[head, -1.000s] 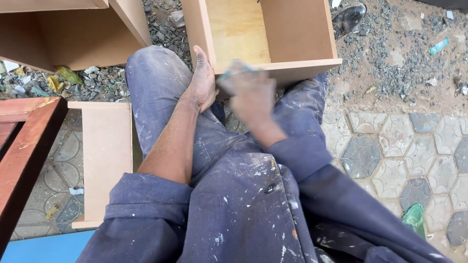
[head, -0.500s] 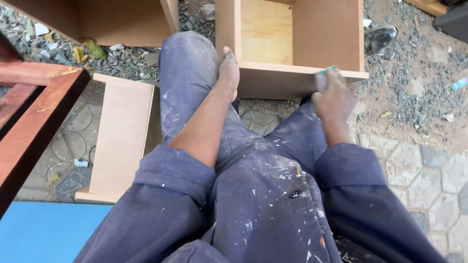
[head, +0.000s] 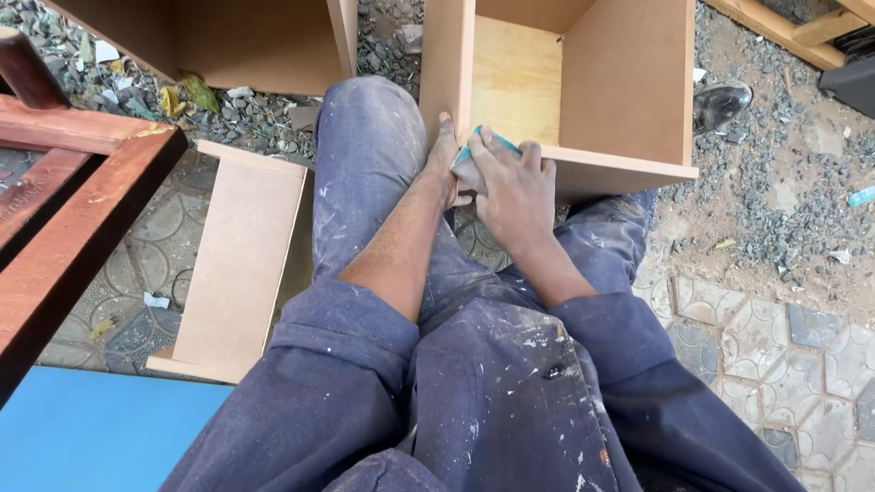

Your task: Sanding the edges and surfaces of a wooden box using a sanding block to achieve a smooth finish.

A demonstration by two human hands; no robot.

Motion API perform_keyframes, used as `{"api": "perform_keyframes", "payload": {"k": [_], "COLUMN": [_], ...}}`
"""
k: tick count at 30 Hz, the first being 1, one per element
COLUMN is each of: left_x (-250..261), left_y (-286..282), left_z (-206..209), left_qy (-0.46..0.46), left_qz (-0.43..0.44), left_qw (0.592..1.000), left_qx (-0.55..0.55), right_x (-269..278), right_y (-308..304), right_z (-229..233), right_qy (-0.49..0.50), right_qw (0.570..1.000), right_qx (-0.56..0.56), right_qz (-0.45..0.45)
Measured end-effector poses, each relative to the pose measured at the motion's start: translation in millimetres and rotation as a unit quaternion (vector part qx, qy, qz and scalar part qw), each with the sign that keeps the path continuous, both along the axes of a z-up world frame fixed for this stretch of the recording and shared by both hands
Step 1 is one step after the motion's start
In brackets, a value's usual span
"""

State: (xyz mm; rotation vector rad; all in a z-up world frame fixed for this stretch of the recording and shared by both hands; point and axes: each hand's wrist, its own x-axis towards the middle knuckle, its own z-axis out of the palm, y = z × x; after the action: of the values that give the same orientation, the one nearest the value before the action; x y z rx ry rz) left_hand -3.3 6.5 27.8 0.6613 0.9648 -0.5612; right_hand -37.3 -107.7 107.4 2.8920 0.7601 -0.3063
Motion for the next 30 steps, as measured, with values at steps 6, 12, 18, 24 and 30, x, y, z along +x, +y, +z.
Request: {"api": "perform_keyframes", "payload": {"k": [6, 12, 18, 24, 30], "left_x": [14.1, 19.5, 1.4, -40.5, -54.9], "left_y": [-13.5, -14.0, -21.8, -37.5, -36.5], "left_z": [-93.1, -115.5, -102.9, -20.9, 40.8], "left_qy": [-0.042, -0.078, -0.114, -0.114, -0.162], "left_qz": [0.05, 0.117, 0.117, 0.115, 0.216], "left_qw": [0.996, 0.986, 0.985, 0.983, 0.96], "left_qx": [-0.066, -0.092, -0.057, 0.092, 0.078], "right_x": [9.0, 3.2, -10.0, 4.3, -5.5], "right_y": [9.8, 13.0, 3.4, 1.5, 3.7], "right_z": [-10.9, -6.7, -8.9, -15.5, -12.5], "right_qy": [0.011, 0.005, 0.007, 0.021, -0.003], "right_qw": [1.0, 0.999, 0.997, 0.996, 0.997], "right_qx": [0.015, 0.045, 0.073, 0.082, 0.061], "right_qz": [-0.011, -0.01, -0.039, -0.042, -0.046]}}
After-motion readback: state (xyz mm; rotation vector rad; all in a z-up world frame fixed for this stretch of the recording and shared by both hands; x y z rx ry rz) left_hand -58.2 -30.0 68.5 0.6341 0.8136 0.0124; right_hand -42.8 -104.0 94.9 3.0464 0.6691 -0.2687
